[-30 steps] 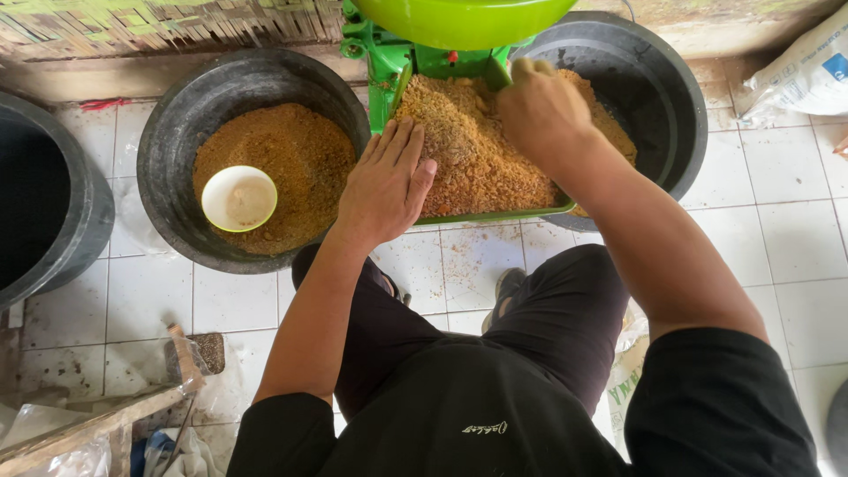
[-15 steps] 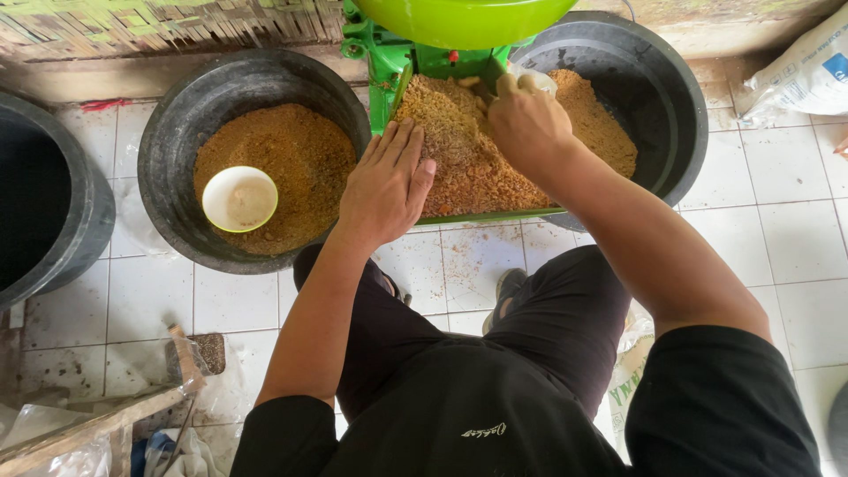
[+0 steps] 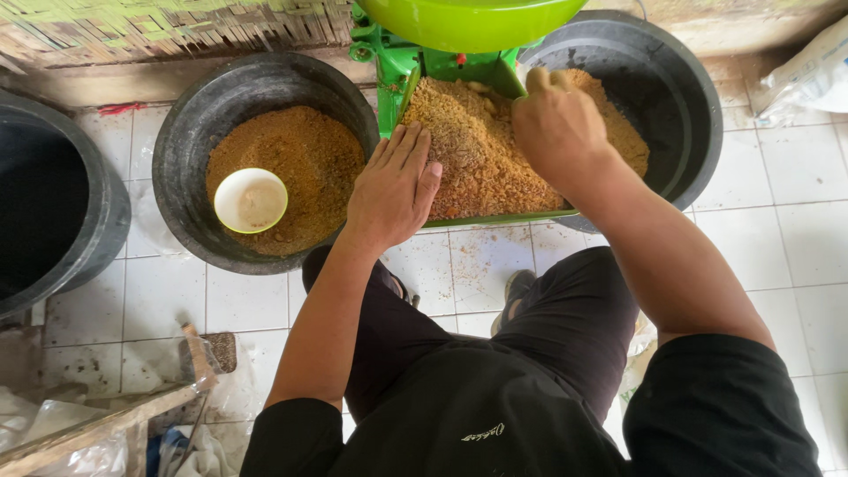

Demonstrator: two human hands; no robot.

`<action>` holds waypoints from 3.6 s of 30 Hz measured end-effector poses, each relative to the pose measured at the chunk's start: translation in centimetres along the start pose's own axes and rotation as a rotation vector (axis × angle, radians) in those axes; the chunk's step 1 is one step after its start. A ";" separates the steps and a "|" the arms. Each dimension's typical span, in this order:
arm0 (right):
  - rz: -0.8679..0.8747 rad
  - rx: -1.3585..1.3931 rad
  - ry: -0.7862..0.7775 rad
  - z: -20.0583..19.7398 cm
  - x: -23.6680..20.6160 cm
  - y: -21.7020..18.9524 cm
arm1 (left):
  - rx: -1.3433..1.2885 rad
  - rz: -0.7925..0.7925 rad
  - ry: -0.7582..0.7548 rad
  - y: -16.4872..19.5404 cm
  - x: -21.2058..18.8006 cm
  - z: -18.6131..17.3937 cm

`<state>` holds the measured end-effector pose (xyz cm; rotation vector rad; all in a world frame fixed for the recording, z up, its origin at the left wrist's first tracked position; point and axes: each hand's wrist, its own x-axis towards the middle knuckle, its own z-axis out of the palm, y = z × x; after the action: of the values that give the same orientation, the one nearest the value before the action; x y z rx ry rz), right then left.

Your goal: The person operates a green grain mill, feeding whole grains into the hopper and using a wooden stick to guide the material. The ground grain collects in a green tray and is periodically transferred into a large black basin.

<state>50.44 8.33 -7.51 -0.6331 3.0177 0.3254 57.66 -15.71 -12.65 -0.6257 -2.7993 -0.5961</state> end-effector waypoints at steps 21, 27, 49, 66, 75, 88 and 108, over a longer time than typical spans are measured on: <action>-0.051 -0.009 0.087 0.1 0.5 0.6 | 0.022 0.008 -0.003 0.4 0.3 0.5; -0.055 -0.032 0.035 0.3 0.2 0.2 | 0.032 0.005 0.003 0.6 0.2 0.7; -0.077 0.030 0.003 1.6 1.7 -1.3 | 0.054 0.034 0.013 0.6 0.0 0.6; -0.056 0.045 0.121 2.6 1.1 0.3 | 0.035 0.044 0.042 0.6 0.0 0.5; -0.037 0.087 0.084 3.6 2.6 -0.4 | 0.041 0.047 0.033 0.8 -0.2 0.6; -0.044 0.061 0.141 -0.8 -3.6 1.5 | 0.058 0.048 0.018 0.7 -0.2 0.9; -0.044 0.079 0.118 2.8 0.3 -0.4 | 0.073 0.064 0.041 0.9 -0.2 0.8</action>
<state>50.33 8.41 -10.31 -0.7363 3.1036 0.1719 58.15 -14.70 -13.09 -0.6782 -2.7377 -0.4862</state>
